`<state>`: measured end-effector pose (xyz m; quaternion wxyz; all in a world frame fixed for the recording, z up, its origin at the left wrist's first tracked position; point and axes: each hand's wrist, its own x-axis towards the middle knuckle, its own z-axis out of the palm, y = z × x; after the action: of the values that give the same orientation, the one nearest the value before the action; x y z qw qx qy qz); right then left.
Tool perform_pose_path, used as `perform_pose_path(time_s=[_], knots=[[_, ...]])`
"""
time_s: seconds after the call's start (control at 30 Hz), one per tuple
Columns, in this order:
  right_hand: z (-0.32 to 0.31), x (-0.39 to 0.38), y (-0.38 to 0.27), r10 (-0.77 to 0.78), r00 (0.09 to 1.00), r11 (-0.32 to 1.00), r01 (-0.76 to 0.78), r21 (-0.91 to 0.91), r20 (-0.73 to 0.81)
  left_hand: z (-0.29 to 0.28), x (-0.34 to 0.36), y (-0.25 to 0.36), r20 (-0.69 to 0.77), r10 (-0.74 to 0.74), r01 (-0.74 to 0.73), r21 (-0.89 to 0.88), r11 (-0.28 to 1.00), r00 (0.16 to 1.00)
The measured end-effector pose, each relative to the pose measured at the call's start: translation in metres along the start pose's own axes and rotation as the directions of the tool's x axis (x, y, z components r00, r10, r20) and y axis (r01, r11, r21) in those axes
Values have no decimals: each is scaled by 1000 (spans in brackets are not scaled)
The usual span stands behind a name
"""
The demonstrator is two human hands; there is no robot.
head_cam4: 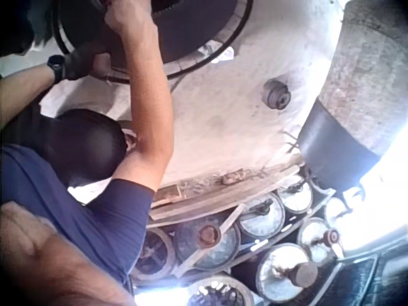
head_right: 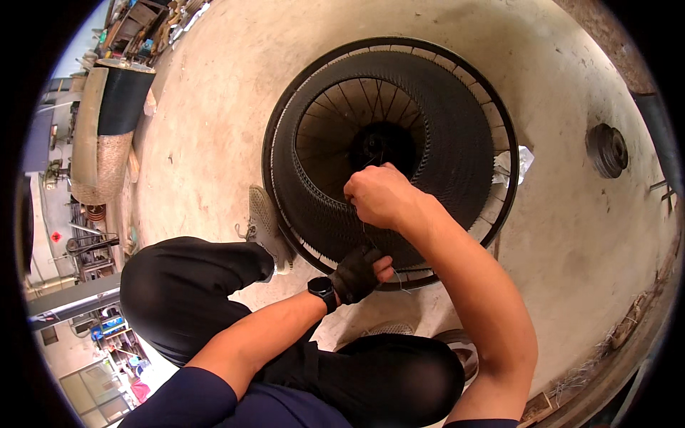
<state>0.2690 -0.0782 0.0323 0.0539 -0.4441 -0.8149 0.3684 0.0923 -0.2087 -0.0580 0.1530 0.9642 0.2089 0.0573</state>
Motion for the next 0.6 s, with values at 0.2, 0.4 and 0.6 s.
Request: perform_pose_path(time_s=[0.2, 0.4, 0.6], knots=[[-14, 7, -4, 54, 994, 998, -56, 9, 99, 7, -1, 0, 7, 5, -4, -24, 1000, 1000], [-14, 10, -8, 79, 977, 989, -52, -138, 200, 18, -7, -2, -94, 2, -8, -63, 998, 996], [-12, 9, 0, 24, 983, 984, 10, -180, 183, 32, -9, 0, -18, -108, 105, -116, 988, 994]])
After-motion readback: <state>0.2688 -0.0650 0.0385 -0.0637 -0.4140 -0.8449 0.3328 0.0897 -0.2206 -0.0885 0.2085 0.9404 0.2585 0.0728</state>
